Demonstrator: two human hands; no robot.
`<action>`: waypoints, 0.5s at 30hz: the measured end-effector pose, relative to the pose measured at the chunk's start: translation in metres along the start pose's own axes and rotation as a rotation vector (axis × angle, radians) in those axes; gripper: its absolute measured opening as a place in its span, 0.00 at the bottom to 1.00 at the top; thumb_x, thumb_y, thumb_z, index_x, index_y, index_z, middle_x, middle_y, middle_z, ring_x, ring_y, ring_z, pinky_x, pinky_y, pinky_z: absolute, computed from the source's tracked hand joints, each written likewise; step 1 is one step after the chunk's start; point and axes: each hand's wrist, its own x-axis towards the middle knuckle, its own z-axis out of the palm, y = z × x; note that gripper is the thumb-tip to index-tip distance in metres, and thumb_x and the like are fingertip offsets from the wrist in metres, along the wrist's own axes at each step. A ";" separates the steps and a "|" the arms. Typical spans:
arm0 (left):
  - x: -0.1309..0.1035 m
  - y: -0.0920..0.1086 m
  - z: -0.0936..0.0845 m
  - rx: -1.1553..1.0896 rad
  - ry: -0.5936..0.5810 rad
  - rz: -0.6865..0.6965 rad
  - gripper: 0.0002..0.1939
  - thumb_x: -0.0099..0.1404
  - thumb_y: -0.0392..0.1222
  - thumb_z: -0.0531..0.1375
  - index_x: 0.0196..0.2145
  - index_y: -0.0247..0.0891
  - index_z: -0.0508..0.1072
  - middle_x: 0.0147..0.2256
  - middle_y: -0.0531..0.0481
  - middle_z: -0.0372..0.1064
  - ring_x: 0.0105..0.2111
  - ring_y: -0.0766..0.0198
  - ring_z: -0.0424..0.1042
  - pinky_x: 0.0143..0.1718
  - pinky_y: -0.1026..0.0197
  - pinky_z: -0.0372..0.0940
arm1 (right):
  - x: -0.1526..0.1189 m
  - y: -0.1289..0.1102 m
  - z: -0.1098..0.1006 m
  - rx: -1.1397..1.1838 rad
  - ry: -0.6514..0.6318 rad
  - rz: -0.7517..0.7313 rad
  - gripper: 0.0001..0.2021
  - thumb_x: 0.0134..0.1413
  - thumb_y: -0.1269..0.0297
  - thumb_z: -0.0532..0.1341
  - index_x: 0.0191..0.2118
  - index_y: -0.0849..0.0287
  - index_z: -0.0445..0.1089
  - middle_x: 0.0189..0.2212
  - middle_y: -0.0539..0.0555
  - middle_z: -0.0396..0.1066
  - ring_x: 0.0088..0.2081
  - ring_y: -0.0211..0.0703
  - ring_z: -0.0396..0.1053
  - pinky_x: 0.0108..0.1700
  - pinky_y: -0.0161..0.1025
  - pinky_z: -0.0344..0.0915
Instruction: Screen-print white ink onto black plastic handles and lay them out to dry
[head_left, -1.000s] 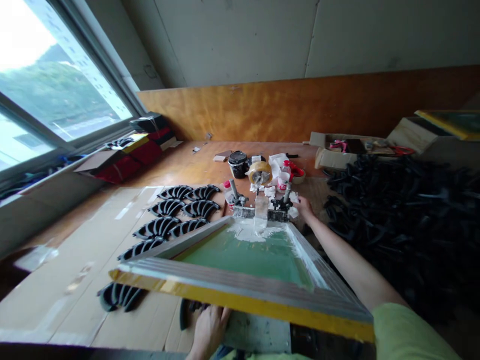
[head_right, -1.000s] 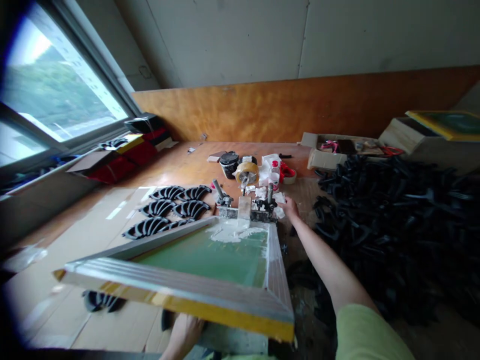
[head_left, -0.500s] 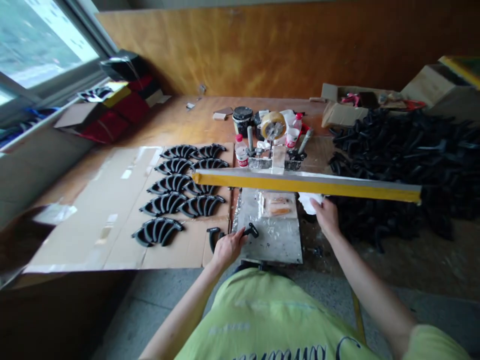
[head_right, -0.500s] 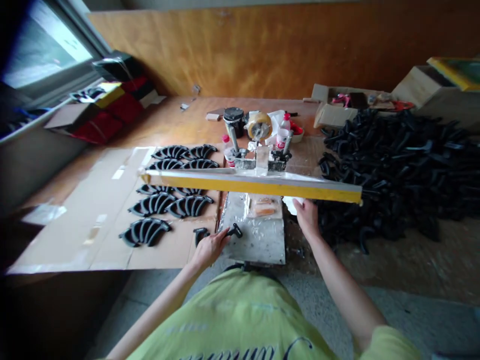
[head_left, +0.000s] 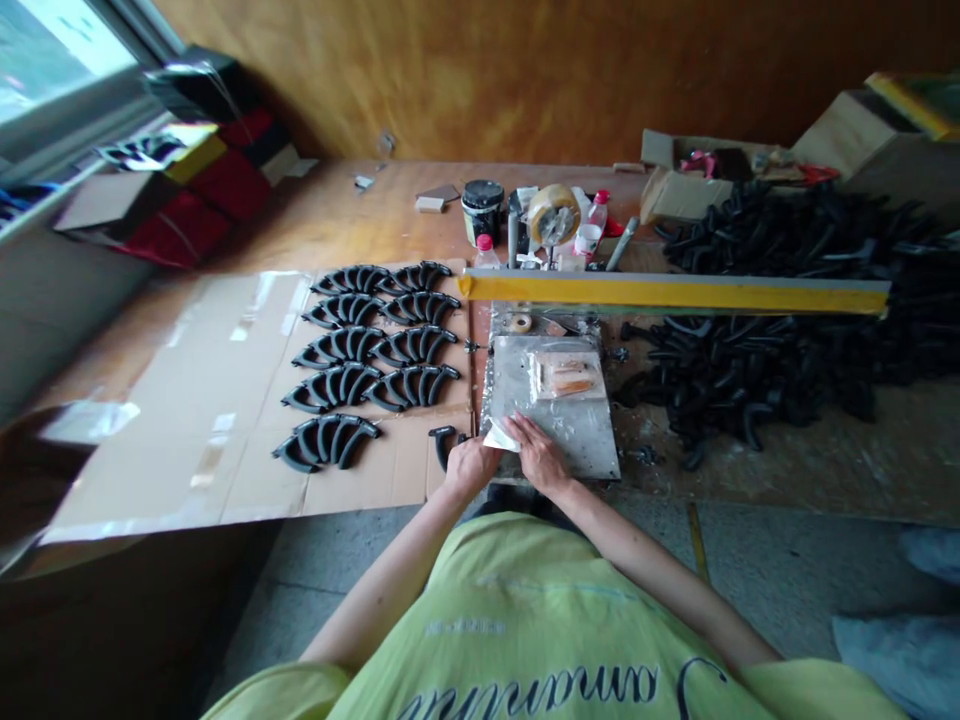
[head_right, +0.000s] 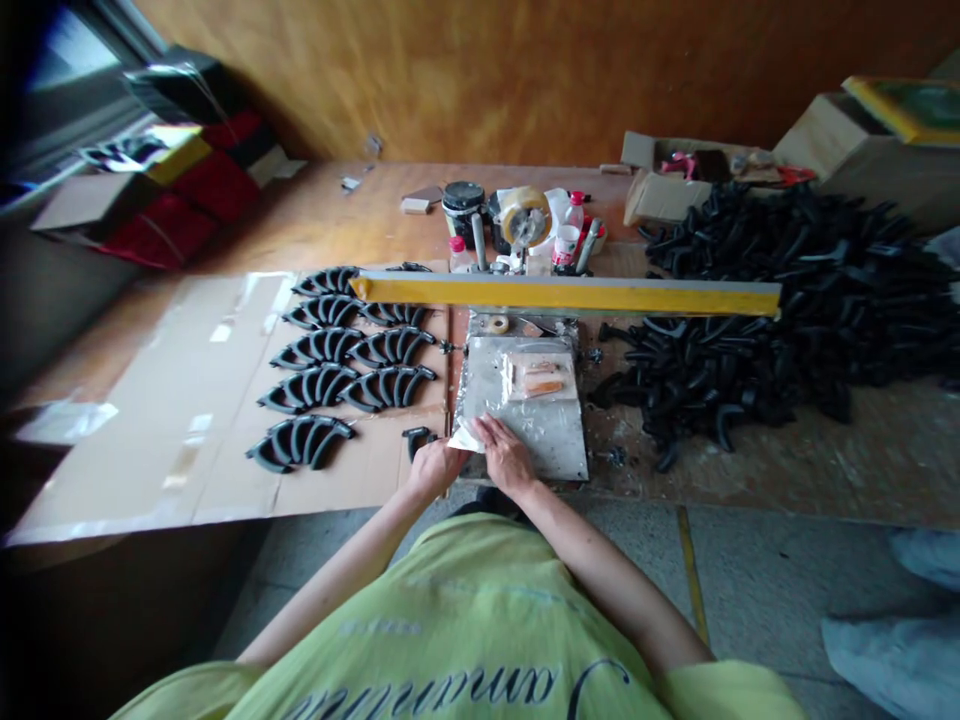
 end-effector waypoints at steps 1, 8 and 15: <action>0.000 -0.001 0.001 -0.006 0.011 0.012 0.22 0.73 0.45 0.45 0.50 0.37 0.74 0.44 0.40 0.77 0.42 0.58 0.76 0.41 0.62 0.65 | -0.006 0.002 0.003 -0.019 0.003 0.014 0.27 0.58 0.80 0.48 0.63 0.63 0.62 0.60 0.62 0.64 0.63 0.46 0.60 0.65 0.48 0.58; -0.002 -0.004 -0.002 0.014 0.062 0.042 0.25 0.73 0.44 0.46 0.65 0.43 0.58 0.43 0.44 0.78 0.40 0.60 0.77 0.39 0.63 0.65 | -0.031 0.000 -0.005 -0.031 -0.005 0.057 0.30 0.59 0.80 0.47 0.65 0.56 0.59 0.60 0.57 0.64 0.62 0.45 0.61 0.64 0.49 0.61; 0.000 -0.003 -0.005 0.031 0.012 0.047 0.22 0.70 0.43 0.50 0.60 0.40 0.66 0.41 0.43 0.78 0.40 0.60 0.77 0.40 0.64 0.65 | -0.012 0.002 -0.005 -0.027 -0.043 0.051 0.30 0.57 0.81 0.46 0.65 0.61 0.59 0.60 0.60 0.65 0.62 0.46 0.62 0.64 0.49 0.60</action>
